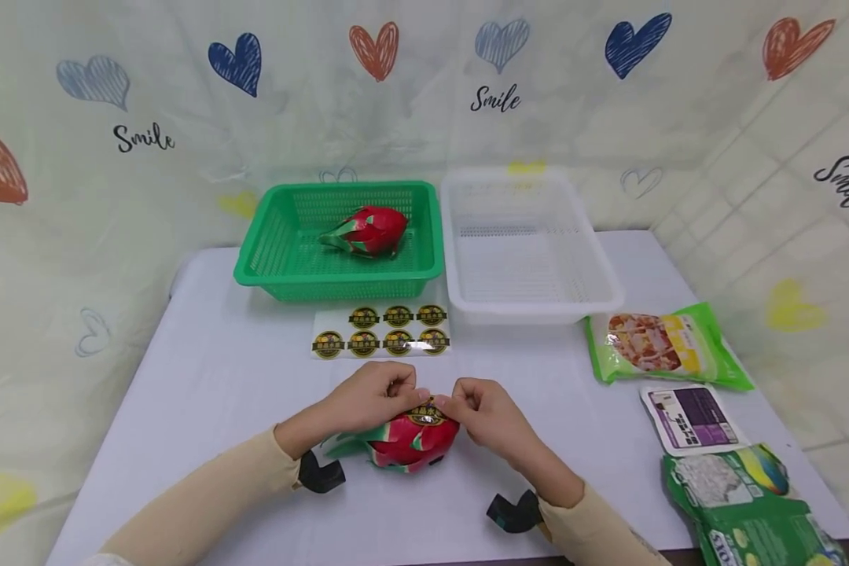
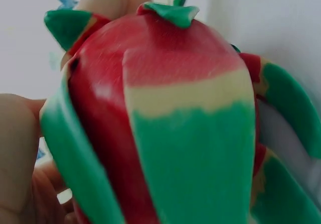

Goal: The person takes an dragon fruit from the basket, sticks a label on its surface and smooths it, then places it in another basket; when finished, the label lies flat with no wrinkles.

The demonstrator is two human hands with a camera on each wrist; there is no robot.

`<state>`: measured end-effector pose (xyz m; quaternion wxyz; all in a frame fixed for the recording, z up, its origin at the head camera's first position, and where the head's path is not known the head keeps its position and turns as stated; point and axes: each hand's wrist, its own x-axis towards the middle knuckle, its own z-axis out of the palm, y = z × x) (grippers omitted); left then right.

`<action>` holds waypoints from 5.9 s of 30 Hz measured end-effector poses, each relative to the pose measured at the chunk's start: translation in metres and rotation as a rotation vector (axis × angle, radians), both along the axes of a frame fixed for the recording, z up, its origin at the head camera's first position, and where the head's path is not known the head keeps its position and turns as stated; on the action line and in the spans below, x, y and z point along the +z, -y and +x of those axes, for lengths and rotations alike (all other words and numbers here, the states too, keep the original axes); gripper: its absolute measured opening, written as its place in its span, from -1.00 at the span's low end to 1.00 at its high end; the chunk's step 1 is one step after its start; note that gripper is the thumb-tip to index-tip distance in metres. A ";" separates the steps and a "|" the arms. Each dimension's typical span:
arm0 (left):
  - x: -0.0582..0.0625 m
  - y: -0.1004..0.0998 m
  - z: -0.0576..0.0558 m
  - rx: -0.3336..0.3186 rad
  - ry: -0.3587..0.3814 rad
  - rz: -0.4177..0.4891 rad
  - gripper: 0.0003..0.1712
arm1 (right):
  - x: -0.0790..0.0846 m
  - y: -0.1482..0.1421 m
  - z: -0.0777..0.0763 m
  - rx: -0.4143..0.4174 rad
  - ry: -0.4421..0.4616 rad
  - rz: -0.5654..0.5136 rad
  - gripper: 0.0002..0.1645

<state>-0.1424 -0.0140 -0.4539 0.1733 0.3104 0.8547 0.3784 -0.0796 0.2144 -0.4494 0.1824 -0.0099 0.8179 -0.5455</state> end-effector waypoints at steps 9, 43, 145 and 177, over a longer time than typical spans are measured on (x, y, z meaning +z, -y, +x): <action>0.003 -0.012 0.003 0.061 -0.055 -0.020 -0.49 | -0.001 0.013 -0.005 -0.027 -0.160 0.145 -0.37; 0.018 0.018 -0.017 -0.035 -0.043 -0.049 -0.57 | -0.015 -0.021 0.012 -0.173 -0.462 0.160 -0.90; 0.039 -0.073 -0.187 0.362 0.007 -0.135 0.01 | 0.073 -0.168 -0.247 0.155 -0.127 0.598 -0.10; 0.042 -0.071 -0.183 0.369 0.002 -0.120 0.00 | 0.062 -0.163 -0.264 0.174 -0.164 0.753 0.06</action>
